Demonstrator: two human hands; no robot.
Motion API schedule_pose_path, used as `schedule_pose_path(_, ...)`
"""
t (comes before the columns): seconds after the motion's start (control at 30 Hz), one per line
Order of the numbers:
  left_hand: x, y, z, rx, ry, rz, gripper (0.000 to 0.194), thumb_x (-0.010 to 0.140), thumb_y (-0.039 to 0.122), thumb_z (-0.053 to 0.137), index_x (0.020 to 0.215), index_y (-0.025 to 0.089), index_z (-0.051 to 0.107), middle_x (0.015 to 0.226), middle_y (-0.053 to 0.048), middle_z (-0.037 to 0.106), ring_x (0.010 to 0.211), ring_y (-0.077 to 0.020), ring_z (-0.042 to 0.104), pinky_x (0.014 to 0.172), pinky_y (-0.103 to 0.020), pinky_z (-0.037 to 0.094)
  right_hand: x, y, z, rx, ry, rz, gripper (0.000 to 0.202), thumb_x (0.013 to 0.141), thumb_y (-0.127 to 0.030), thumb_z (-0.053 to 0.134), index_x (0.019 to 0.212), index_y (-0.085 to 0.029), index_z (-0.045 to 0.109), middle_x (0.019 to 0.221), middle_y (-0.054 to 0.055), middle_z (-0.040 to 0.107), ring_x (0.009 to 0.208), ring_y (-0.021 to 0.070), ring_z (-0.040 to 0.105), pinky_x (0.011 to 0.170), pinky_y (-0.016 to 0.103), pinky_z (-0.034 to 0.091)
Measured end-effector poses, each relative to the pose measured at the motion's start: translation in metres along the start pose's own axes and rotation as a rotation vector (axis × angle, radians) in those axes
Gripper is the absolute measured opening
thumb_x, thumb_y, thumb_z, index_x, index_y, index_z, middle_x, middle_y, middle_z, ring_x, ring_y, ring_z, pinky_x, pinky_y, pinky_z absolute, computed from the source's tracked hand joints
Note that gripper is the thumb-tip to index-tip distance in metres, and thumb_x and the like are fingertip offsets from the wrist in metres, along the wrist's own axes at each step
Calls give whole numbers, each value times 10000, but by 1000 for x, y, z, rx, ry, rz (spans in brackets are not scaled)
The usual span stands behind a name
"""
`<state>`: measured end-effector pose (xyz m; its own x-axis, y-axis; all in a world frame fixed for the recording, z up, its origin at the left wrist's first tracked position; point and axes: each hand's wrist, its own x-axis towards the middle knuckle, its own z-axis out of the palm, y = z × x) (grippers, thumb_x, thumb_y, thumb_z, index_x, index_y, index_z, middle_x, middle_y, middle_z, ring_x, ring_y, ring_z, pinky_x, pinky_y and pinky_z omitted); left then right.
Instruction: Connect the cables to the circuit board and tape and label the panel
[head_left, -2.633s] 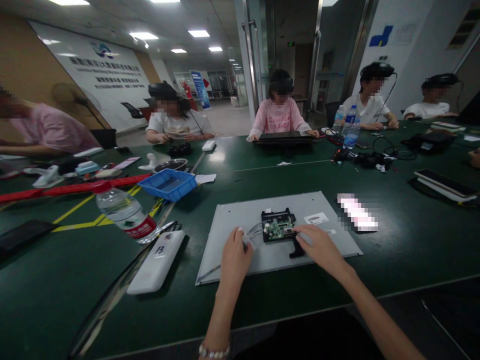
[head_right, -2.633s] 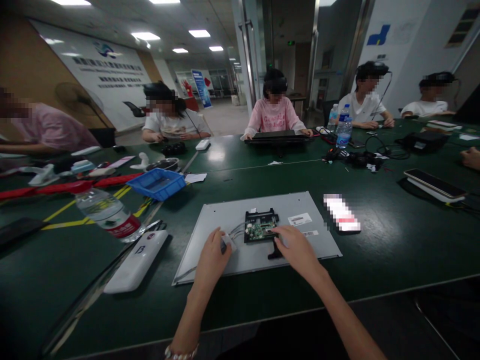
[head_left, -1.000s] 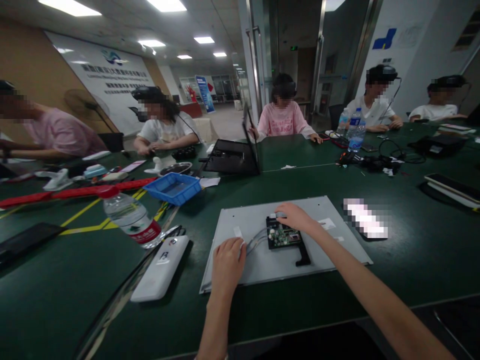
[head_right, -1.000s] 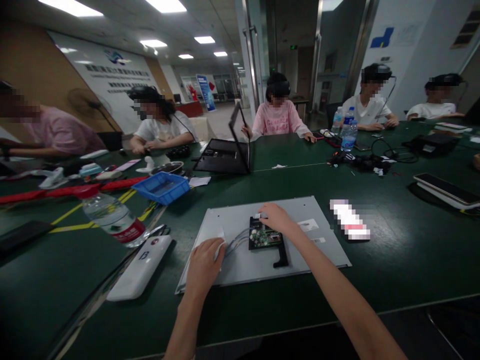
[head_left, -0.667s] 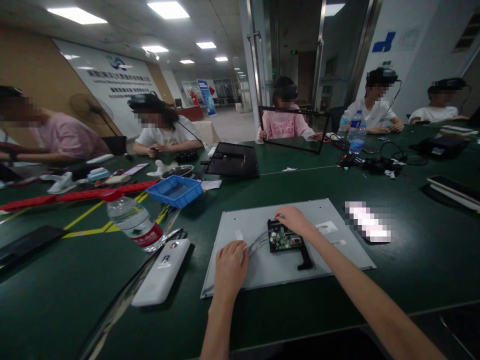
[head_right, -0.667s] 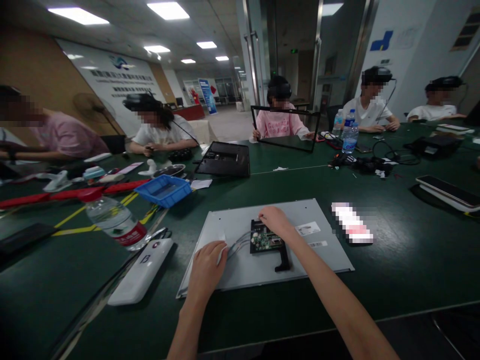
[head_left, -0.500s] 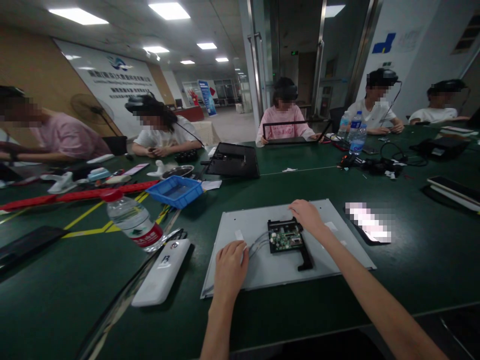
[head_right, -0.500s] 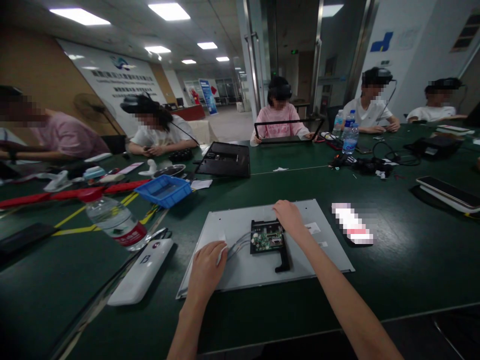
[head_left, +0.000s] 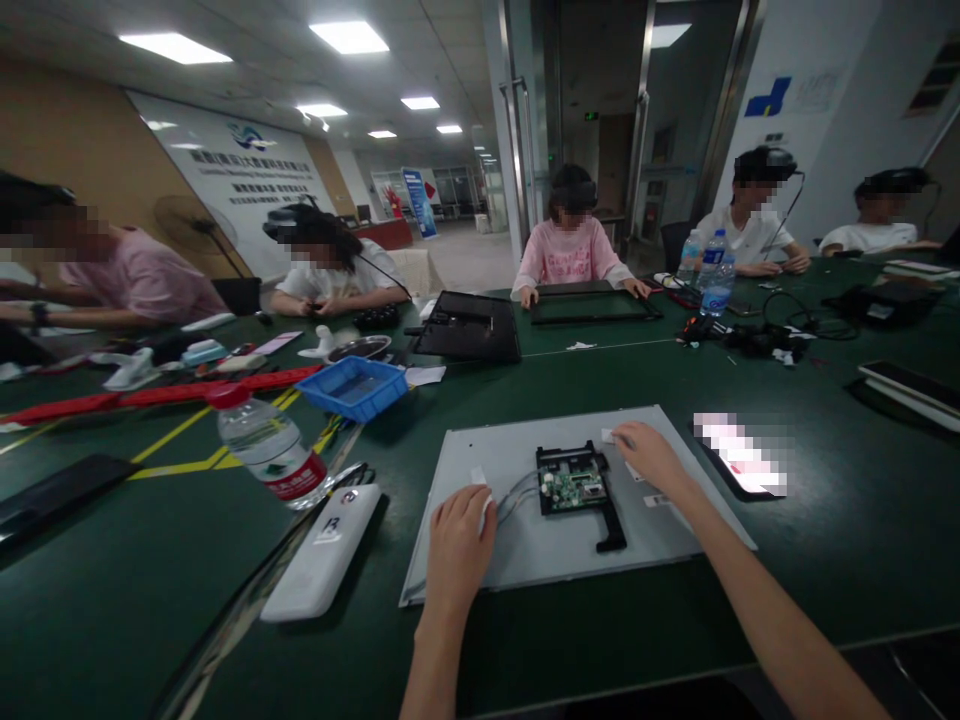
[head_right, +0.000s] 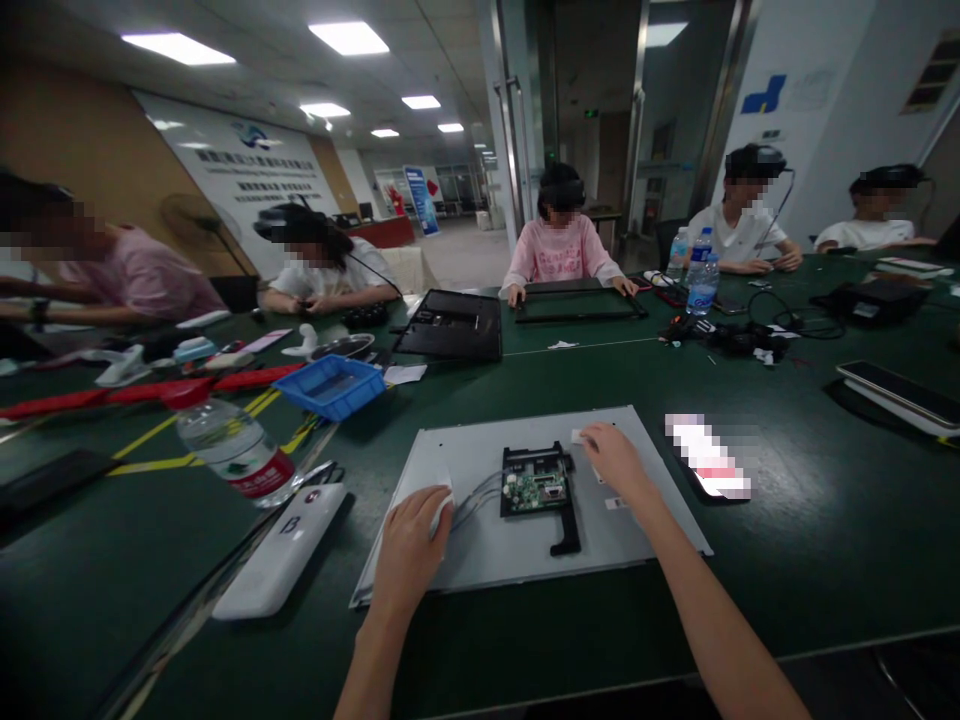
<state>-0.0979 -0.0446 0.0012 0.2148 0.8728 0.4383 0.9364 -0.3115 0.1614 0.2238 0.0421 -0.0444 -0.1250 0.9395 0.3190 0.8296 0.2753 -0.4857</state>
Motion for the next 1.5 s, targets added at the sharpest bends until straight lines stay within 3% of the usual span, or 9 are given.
schedule_pose_path(0.23,12,12,-15,-137,143,-4,225,887,250,429,1044,207,584,1111,-75,613,1060,-229,547,933,-402,407,-5,6,-5,49,38,-16,256,850,-213,441,993,-170,649,1027,84,643,979,205,564,890,331,410)
schedule_pose_path(0.37,37,28,-30,-261,223,8,183,884,260,442,847,198,611,1045,-63,631,998,-212,574,913,-386,430,-4,4,-3,66,38,-2,253,844,-204,450,989,-165,654,1028,89,647,969,203,572,879,327,417)
schedule_pose_path(0.47,63,36,-31,-337,227,33,179,871,252,462,787,190,607,977,-51,644,933,-199,593,879,-370,449,-3,5,0,77,16,20,245,833,-189,458,972,-175,659,1014,81,651,964,195,574,873,317,414)
schedule_pose_path(0.67,100,32,4,-418,64,75,158,809,159,500,929,191,598,929,-35,636,879,-188,608,829,-341,473,-2,12,5,81,5,14,239,822,-179,464,963,-167,657,1004,79,647,953,185,568,876,299,401)
schedule_pose_path(0.87,91,17,38,-403,-123,131,303,844,199,482,1142,211,533,1154,-61,553,1065,-210,540,966,-370,413,-3,8,5,96,41,-2,240,831,-194,448,956,-167,651,992,78,645,936,198,571,860,311,413)
schedule_pose_path(1.07,80,7,44,-401,-194,172,340,876,256,460,1212,215,488,1223,-62,501,1140,-207,481,1013,-367,371,-4,4,-1,142,165,33,301,813,-161,414,1020,-161,632,1028,82,630,907,186,584,834,311,438)
schedule_pose_path(1.23,79,7,42,-400,-253,195,352,869,274,471,1217,220,488,1255,-62,482,1167,-215,461,1029,-380,352,-4,7,-2,111,168,8,381,787,-90,368,1060,-185,616,1087,70,601,978,182,565,891,329,422)
schedule_pose_path(1.5,72,12,34,-462,-447,208,741,805,464,554,1415,244,195,1480,-74,208,1346,-238,232,1106,-402,229,-2,7,1,62,118,-17,301,811,-183,460,1070,-185,613,1094,84,594,1016,204,539,907,352,417)
